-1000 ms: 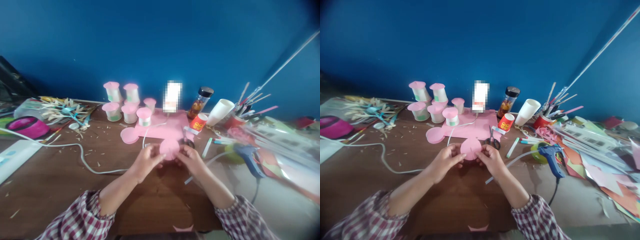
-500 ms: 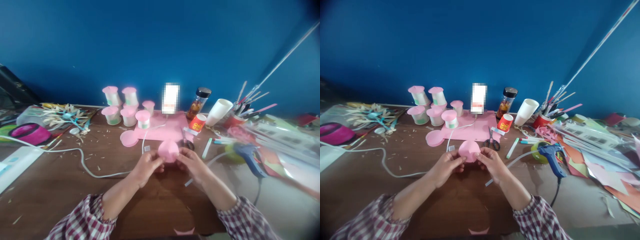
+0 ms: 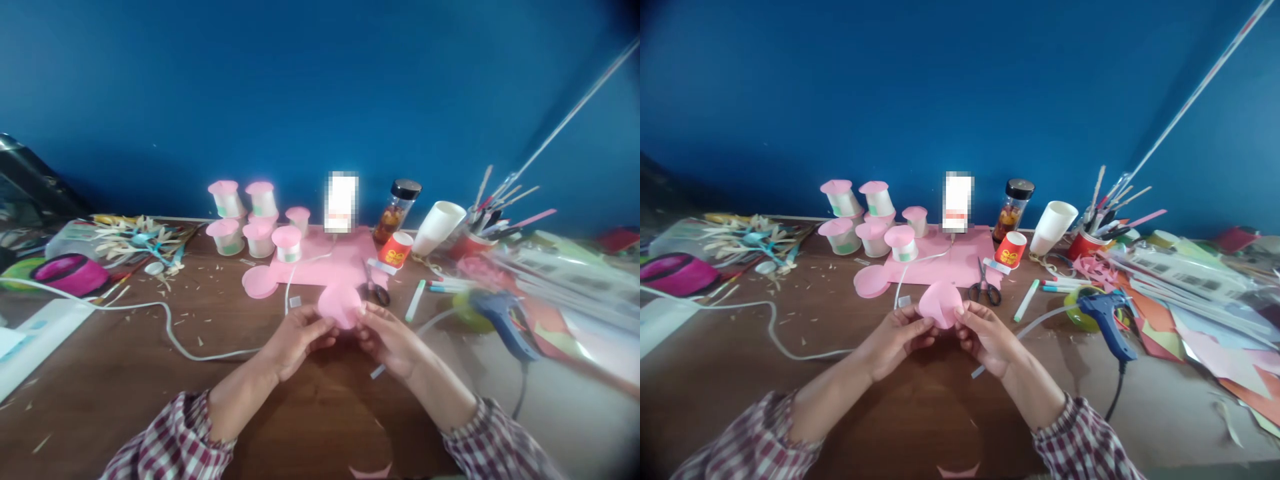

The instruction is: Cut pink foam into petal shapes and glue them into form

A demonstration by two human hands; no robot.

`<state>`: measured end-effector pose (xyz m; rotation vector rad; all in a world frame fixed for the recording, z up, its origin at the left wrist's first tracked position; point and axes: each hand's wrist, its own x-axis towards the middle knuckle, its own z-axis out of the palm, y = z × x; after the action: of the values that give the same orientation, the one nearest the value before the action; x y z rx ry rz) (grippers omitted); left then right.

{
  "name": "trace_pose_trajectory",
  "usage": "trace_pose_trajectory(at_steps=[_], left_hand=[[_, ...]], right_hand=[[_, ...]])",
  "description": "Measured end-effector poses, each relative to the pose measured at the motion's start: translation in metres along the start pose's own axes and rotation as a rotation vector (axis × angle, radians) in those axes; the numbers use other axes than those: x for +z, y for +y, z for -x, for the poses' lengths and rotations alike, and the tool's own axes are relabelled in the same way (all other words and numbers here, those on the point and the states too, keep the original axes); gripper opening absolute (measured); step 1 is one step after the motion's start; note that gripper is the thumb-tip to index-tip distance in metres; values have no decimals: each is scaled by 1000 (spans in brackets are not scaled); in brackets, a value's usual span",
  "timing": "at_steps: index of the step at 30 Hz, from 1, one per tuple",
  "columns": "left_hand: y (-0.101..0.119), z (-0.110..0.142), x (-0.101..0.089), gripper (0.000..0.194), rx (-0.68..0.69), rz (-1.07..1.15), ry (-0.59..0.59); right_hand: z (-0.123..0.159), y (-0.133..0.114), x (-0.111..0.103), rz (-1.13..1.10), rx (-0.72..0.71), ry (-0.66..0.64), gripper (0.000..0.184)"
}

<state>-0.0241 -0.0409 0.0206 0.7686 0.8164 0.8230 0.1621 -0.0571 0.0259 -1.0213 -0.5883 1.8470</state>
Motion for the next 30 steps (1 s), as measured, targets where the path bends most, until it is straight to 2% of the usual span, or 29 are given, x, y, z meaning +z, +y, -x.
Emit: trace_pose_trajectory(at_steps=[7,11,16,22,30], left_hand=[[0,-2,-1,23,98,-109,-1],[4,-1,9,23,65,14,0],[5,-3,26,21,54,111,39],[0,-4,30,24,80,158,42],[0,-1,27,23,88,145,63]], right_hand=[[0,-1,-1,-29,21,-57,26],[2,-1,1,-23,14,-31,20],[5,-2,2,-66,-34,-68,17],[1,1,2,-85,-85,-17,16],[-3,9,5,33,-202,54,21]])
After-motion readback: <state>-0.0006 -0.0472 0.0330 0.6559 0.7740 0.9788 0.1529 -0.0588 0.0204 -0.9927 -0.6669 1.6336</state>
